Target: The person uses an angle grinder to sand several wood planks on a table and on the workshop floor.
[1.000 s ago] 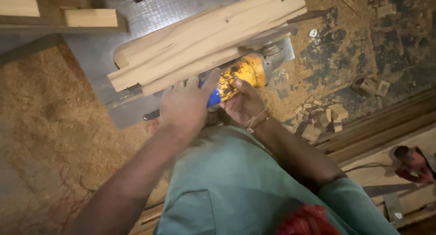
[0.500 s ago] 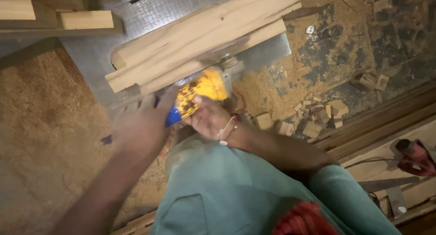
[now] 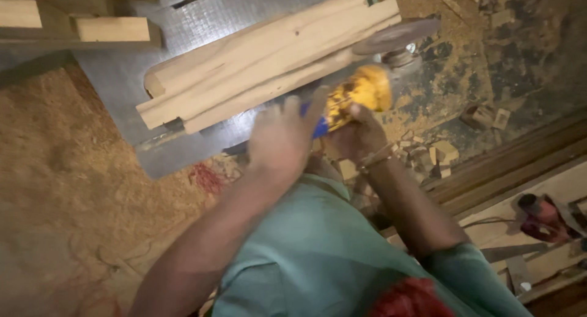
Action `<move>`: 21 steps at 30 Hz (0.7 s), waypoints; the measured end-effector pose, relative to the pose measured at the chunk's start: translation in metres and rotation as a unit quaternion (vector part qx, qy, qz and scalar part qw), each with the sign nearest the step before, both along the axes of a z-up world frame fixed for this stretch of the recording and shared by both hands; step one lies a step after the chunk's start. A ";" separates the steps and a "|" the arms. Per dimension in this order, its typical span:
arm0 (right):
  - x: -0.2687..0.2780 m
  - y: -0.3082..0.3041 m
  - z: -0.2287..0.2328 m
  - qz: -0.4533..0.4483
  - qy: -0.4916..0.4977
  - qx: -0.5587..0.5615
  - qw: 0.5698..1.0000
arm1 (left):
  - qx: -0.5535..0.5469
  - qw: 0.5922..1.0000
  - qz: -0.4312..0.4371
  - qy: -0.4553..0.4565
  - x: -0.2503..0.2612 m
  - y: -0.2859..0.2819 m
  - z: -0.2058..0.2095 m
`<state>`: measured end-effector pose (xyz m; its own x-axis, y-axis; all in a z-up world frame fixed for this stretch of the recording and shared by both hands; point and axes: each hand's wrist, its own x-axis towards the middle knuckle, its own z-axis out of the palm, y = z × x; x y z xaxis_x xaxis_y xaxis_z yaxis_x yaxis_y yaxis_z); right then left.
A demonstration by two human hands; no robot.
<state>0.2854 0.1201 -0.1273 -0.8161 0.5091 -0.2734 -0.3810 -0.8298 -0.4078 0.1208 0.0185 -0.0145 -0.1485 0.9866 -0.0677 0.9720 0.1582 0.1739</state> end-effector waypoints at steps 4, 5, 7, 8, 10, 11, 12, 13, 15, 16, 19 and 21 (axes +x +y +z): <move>0.016 0.024 0.009 -0.017 -0.072 0.024 0.997 | 0.041 0.999 0.006 -0.006 0.018 0.027 -0.019; 0.019 0.026 0.009 -0.017 -0.078 0.018 0.997 | 0.044 0.999 0.008 -0.012 0.021 0.029 -0.023; 0.021 0.027 0.006 -0.010 -0.080 0.009 0.997 | 0.049 0.999 0.012 -0.020 0.023 0.031 -0.028; 0.019 0.028 0.004 -0.002 -0.075 0.008 0.997 | 0.042 0.999 0.014 -0.022 0.022 0.031 -0.029; 0.016 0.029 0.002 0.004 -0.073 -0.001 0.997 | 0.027 0.999 0.017 -0.026 0.019 0.031 -0.031; 0.015 0.028 0.001 0.001 -0.077 -0.010 0.997 | 0.023 0.999 0.015 -0.038 0.017 0.032 -0.030; 0.015 0.027 0.002 -0.001 -0.081 -0.018 0.997 | 0.019 0.998 0.014 -0.051 0.016 0.031 -0.030; 0.014 0.026 0.002 0.001 -0.071 -0.015 0.997 | 0.016 0.998 0.013 -0.064 0.015 0.031 -0.029; 0.011 0.024 0.003 0.012 -0.052 -0.007 0.999 | -0.011 0.999 0.016 -0.047 0.012 0.030 -0.026; 0.008 0.023 0.003 0.010 -0.055 -0.011 0.998 | -0.025 0.999 0.017 -0.037 0.010 0.029 -0.025; 0.001 0.015 0.001 0.005 -0.044 -0.019 0.999 | -0.059 0.994 0.028 -0.092 0.003 0.024 -0.016; -0.007 0.006 -0.004 0.011 -0.008 -0.018 1.000 | -0.080 0.992 0.027 -0.091 -0.005 0.019 -0.009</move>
<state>0.2789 0.1265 -0.1311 -0.8226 0.4805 -0.3040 -0.3566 -0.8524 -0.3823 0.1161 0.0370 -0.0238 -0.1723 0.9517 -0.2542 0.9161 0.2497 0.3139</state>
